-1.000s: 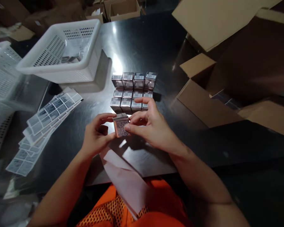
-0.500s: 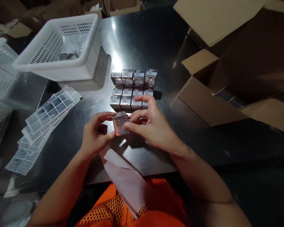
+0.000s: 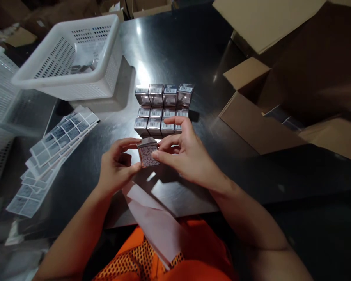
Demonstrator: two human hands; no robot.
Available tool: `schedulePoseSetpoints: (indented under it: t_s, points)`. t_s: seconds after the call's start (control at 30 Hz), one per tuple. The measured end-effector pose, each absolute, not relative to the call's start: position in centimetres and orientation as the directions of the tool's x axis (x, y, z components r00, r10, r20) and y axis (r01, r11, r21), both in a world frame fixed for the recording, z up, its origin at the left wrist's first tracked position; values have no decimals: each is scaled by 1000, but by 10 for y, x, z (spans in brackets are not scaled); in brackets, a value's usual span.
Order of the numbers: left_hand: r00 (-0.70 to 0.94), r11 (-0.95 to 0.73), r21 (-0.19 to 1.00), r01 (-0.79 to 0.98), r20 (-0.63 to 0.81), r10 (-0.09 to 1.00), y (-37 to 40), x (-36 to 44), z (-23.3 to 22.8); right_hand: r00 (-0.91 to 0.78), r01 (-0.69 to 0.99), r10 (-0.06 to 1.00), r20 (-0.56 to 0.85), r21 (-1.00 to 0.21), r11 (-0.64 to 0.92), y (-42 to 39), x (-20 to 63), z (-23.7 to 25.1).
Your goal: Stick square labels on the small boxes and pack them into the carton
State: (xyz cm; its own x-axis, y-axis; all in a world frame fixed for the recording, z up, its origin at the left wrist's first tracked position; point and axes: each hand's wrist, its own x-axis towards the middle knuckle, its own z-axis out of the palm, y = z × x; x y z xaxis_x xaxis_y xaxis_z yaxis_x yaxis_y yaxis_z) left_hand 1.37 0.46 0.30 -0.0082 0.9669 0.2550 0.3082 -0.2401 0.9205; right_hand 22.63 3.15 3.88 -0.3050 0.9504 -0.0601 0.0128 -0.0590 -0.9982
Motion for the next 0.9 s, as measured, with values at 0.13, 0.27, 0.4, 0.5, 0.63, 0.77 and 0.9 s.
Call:
schedulePoseSetpoints:
  t_s: [0.13, 0.27, 0.4, 0.5, 0.63, 0.77, 0.9]
  points:
    - [3, -262, 911, 318, 275, 961, 4, 13, 1, -297, 17, 953, -63, -998, -61, 31, 226, 40]
    - [9, -278, 896, 347, 293, 956, 3, 12, 0, -301, 32, 951, -65, -998, -58, 31, 226, 41]
    - [15, -301, 884, 357, 317, 948, 2, 12, 2, -285, 55, 957, -59, -997, -45, 30, 225, 42]
    - [14, -332, 868, 370, 352, 936, 0, 14, 4, -238, 69, 970, -57, -997, -41, 27, 221, 43]
    - [0, -343, 850, 400, 375, 927, -4, 16, 7, -160, 119, 985, -64, -992, -45, 24, 218, 44]
    - [-25, -283, 896, 342, 309, 951, -1, 14, 5, -103, 202, 992, -67, -978, -45, 32, 225, 40]
    - [51, -164, 962, 219, 157, 986, 2, 9, 2, -343, 79, 921, -184, -983, -167, 47, 229, 31]
